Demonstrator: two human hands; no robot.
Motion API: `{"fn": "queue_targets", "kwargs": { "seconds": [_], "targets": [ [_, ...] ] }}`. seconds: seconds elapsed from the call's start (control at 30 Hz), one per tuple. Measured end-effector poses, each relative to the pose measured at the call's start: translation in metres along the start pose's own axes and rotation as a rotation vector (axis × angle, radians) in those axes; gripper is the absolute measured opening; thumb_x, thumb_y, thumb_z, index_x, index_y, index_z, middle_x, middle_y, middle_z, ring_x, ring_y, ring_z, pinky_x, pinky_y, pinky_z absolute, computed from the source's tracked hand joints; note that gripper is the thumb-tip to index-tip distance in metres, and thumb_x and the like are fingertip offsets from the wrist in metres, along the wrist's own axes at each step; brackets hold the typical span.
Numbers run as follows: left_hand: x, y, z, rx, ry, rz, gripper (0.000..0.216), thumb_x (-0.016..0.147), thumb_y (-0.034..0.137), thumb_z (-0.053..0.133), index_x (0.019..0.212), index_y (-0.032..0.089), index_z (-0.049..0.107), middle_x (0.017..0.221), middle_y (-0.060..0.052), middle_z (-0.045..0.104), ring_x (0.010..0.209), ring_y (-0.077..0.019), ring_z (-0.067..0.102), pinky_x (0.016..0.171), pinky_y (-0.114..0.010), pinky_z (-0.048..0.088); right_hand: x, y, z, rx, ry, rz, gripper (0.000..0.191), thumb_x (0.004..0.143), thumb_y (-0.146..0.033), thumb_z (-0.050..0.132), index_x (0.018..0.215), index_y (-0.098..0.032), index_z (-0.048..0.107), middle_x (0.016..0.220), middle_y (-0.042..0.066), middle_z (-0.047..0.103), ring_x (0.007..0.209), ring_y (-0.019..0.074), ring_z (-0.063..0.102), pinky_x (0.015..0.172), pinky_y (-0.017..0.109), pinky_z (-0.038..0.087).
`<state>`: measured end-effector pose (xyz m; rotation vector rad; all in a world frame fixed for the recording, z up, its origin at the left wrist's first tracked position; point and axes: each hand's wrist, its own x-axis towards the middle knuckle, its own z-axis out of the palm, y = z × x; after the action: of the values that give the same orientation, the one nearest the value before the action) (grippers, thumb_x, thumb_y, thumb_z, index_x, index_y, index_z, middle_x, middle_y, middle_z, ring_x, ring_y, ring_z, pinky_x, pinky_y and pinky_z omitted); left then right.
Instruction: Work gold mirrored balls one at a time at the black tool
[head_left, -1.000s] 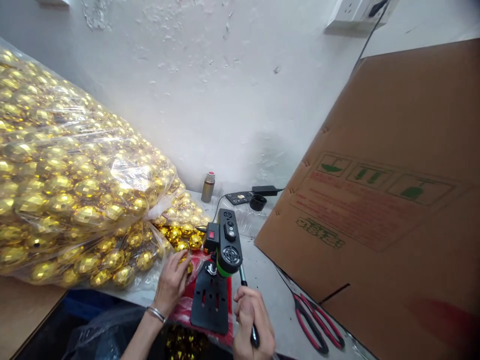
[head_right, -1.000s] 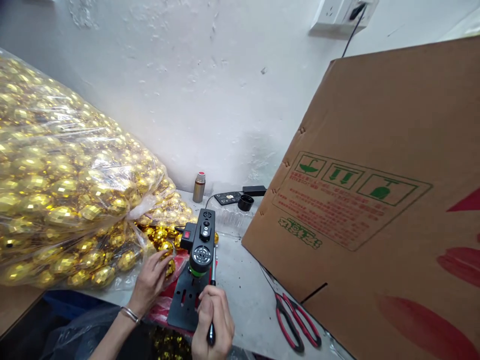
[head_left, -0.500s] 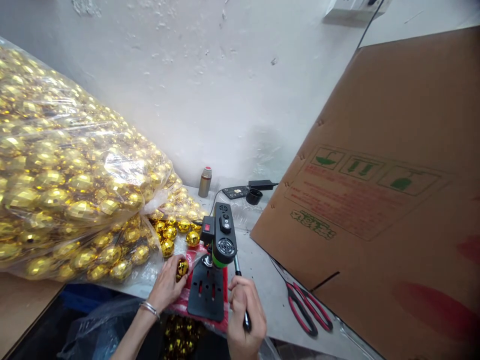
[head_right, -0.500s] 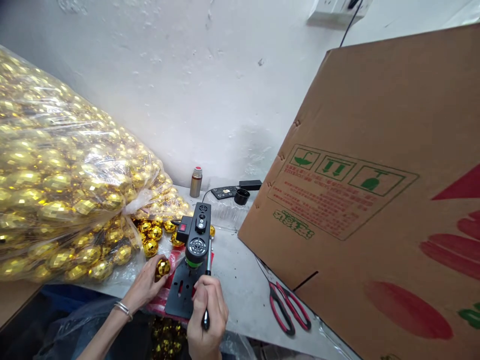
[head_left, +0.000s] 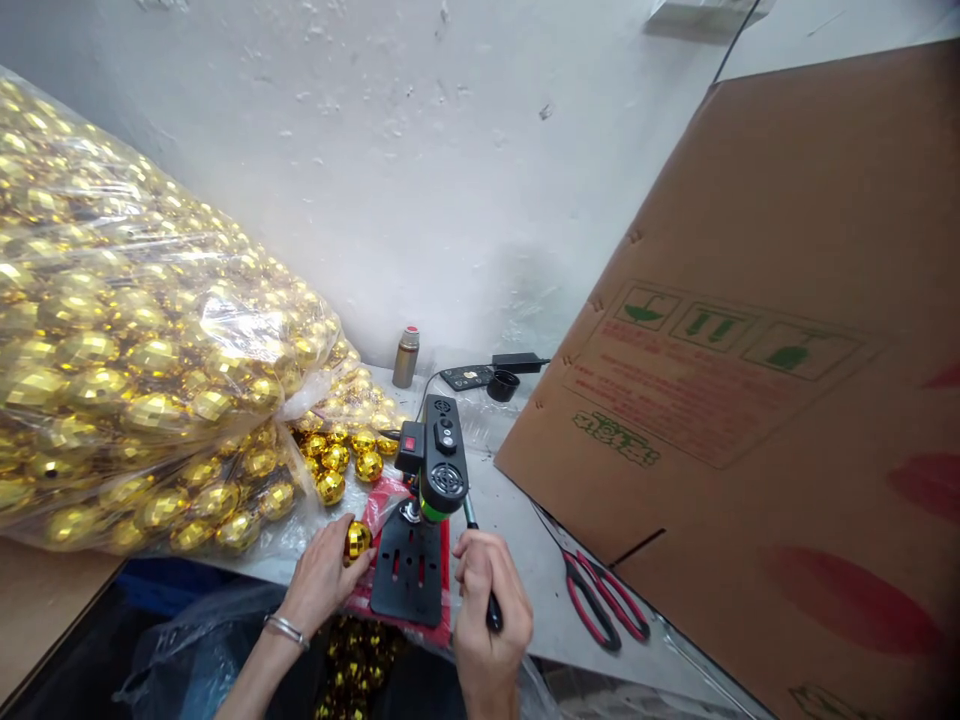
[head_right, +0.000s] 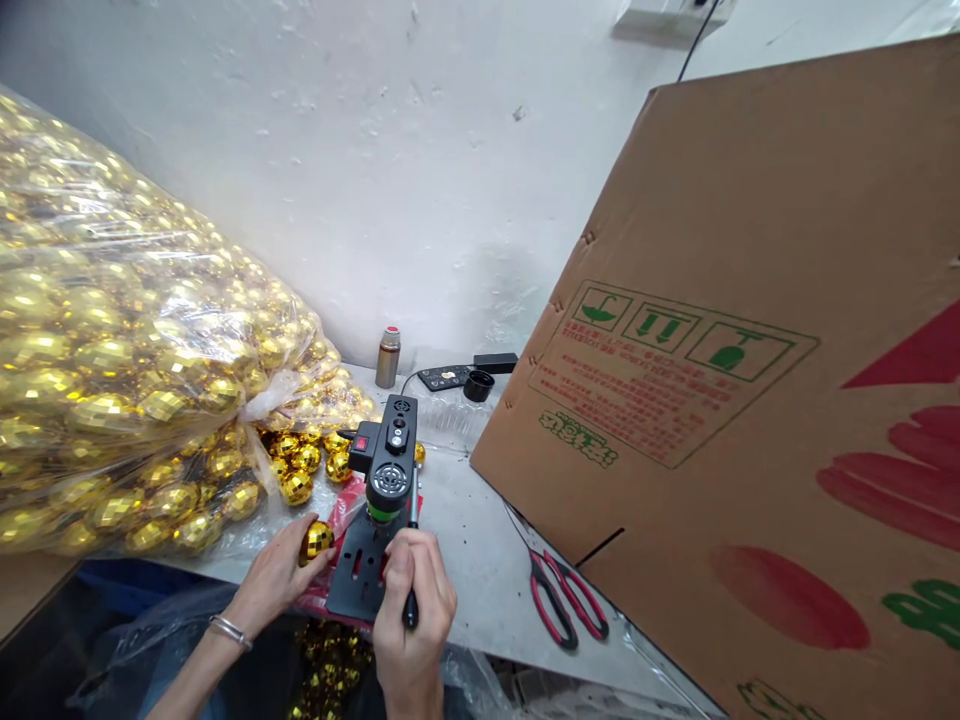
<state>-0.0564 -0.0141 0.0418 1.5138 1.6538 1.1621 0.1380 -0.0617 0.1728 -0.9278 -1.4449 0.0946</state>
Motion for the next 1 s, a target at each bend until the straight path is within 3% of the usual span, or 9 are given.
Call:
{"fn": "queue_targets", "kwargs": {
  "seconds": [0.13, 0.2, 0.3, 0.43, 0.67, 0.8, 1.0],
  "targets": [
    [0.001, 0.011, 0.009, -0.535, -0.003, -0.273, 0.06, 0.074, 0.06, 0.073, 0.116, 0.019, 0.056, 0.107, -0.012, 0.076, 0.101, -0.0338, 0.074, 0.096, -0.052, 0.056, 0.017, -0.007, -0.002, -0.003, -0.014, 0.005, 0.028, 0.101, -0.008, 0.042, 0.078, -0.022, 0.048, 0.071, -0.005, 0.049, 0.064, 0.0072, 0.051, 0.061, 0.016, 0.043],
    [-0.002, 0.016, 0.017, -0.654, -0.027, -0.304, 0.061, 0.08, 0.062, 0.067, 0.121, 0.02, 0.052, 0.109, -0.011, 0.076, 0.097, -0.0297, 0.076, 0.091, -0.047, 0.059, 0.024, -0.009, -0.002, -0.014, -0.018, 0.004, 0.029, 0.101, -0.008, 0.042, 0.076, -0.022, 0.047, 0.07, -0.005, 0.049, 0.063, 0.0071, 0.051, 0.06, 0.016, 0.042],
    [-0.007, 0.022, 0.028, -0.738, -0.061, -0.354, 0.068, 0.075, 0.062, 0.073, 0.124, 0.02, 0.052, 0.115, -0.012, 0.075, 0.105, -0.0304, 0.074, 0.094, -0.045, 0.058, 0.028, -0.01, -0.003, -0.026, -0.027, -0.001, 0.029, 0.101, -0.009, 0.042, 0.076, -0.022, 0.047, 0.069, -0.005, 0.048, 0.063, 0.0071, 0.05, 0.06, 0.016, 0.042],
    [-0.009, 0.025, 0.037, -0.54, -0.116, -0.262, 0.072, 0.072, 0.06, 0.074, 0.128, 0.017, 0.059, 0.129, -0.014, 0.072, 0.124, -0.0336, 0.065, 0.107, -0.044, 0.05, 0.027, -0.01, -0.004, -0.024, -0.044, -0.012, 0.028, 0.101, -0.009, 0.042, 0.077, -0.023, 0.047, 0.069, -0.005, 0.048, 0.062, 0.0071, 0.05, 0.06, 0.016, 0.042],
    [-0.013, 0.02, 0.042, -0.094, -0.16, 0.047, 0.06, 0.078, 0.042, 0.071, 0.132, 0.019, 0.059, 0.129, -0.013, 0.072, 0.121, -0.0339, 0.067, 0.108, -0.05, 0.051, 0.019, -0.009, -0.006, -0.036, -0.059, -0.01, 0.026, 0.101, -0.008, 0.042, 0.08, -0.022, 0.048, 0.071, -0.004, 0.049, 0.063, 0.007, 0.051, 0.06, 0.016, 0.044],
    [-0.012, 0.016, 0.046, -0.003, -0.152, 0.199, 0.055, 0.079, 0.034, 0.073, 0.131, 0.02, 0.062, 0.13, -0.015, 0.071, 0.123, -0.0347, 0.066, 0.108, -0.053, 0.052, 0.017, -0.007, -0.006, -0.038, -0.067, -0.012, 0.025, 0.101, -0.008, 0.042, 0.082, -0.022, 0.049, 0.072, -0.004, 0.05, 0.063, 0.0068, 0.051, 0.061, 0.016, 0.044],
    [-0.01, 0.023, 0.05, 0.071, -0.173, 0.297, 0.051, 0.08, 0.026, 0.073, 0.129, 0.022, 0.063, 0.124, -0.015, 0.071, 0.119, -0.035, 0.066, 0.105, -0.056, 0.053, 0.018, -0.009, -0.008, -0.043, -0.062, -0.026, 0.025, 0.1, -0.007, 0.043, 0.08, -0.022, 0.049, 0.071, -0.004, 0.05, 0.063, 0.0075, 0.053, 0.059, 0.016, 0.046]
  ]
}}
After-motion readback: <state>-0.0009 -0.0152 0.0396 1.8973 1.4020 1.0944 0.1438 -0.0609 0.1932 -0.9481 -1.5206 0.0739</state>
